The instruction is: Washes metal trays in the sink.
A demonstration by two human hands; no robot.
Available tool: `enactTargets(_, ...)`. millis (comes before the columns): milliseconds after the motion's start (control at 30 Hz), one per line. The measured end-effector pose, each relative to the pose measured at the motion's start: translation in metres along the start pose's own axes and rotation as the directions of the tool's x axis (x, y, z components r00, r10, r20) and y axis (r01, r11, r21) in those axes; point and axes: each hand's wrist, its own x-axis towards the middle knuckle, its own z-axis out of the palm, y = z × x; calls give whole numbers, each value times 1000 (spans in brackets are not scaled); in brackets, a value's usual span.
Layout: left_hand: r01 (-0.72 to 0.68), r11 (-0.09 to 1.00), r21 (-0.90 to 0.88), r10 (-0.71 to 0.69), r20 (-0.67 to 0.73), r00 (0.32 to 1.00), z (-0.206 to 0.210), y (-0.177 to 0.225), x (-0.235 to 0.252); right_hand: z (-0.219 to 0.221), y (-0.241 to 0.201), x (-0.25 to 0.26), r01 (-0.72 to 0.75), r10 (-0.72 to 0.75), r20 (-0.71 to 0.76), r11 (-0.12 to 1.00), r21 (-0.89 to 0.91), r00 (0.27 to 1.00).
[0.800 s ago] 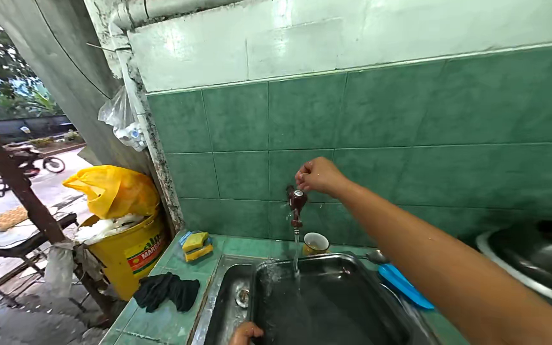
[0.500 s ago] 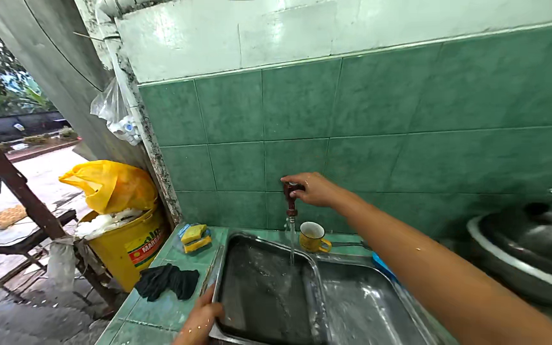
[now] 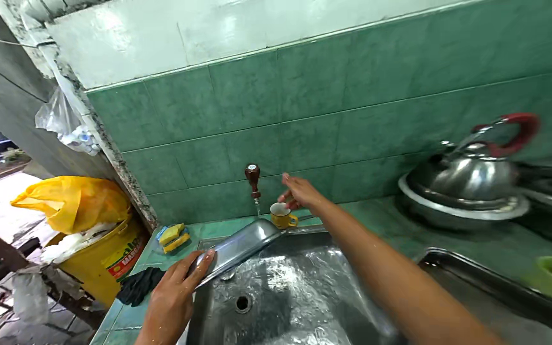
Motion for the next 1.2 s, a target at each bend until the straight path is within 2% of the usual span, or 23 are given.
enactTargets(67, 25, 997, -67, -27, -33, 999, 1, 0, 0, -26, 48, -26, -59, 61, -63, 998, 34, 996)
enactTargets(133, 63, 984, -165, -70, -42, 997, 6, 4, 0, -47, 93, -56, -148, 149, -67, 989, 20, 987)
enactTargets(233, 145, 933, -329, -157, -8, 988, 19, 17, 4, -68, 144, -102, -234, 234, 4, 972, -27, 972)
enactTargets(300, 286, 848, -446, -286, 68, 956, 34, 33, 9, -76, 170, -129, -217, 220, 71, 975, -48, 973)
enactTargets(333, 370, 773, -515, -360, 124, 925, 44, 43, 12, -79, 178, -143, -196, 199, 106, 980, -45, 974)
enactTargets(400, 521, 557, -647, -494, 245, 834, 72, 65, 20, -85, 182, -168, -164, 162, 112, 986, 9, 980)
enactTargets(500, 652, 227, -723, -577, 439, 689, 118, 104, 37, -106, 186, -199, -154, 158, -106, 987, 39, 982)
enactTargets(600, 714, -59, -698, -544, 622, 563, 161, 146, 55, -145, 191, -236, -200, 155, -354, 975, -93, 922)
enactTargets(700, 810, -208, -549, -398, 804, 442, 192, 187, 71, -182, 198, -282, -274, 129, -505, 935, -225, 854)
enactTargets(767, 872, -222, -437, -287, 884, 370, 212, 217, 76, -199, 208, -314, -345, 134, -584, 900, -267, 801)
enactTargets(867, 928, -134, -349, -158, 932, 327, 239, 259, 81, -215, 235, -356, -457, 207, -677, 863, -213, 707)
enactTargets(1033, 939, 119, -323, -11, 945, 326, 277, 306, 103, -214, 262, -399, -578, 287, -829, 814, -53, 480)
enactTargets(1100, 921, 208, -330, 35, 943, 330, 287, 316, 114, -209, 271, -402, -613, 309, -846, 790, -28, 436)
enactTargets(1200, 892, 253, -375, 84, 927, 366, 303, 321, 113, -196, 280, -398, -639, 389, -843, 766, 73, 371)
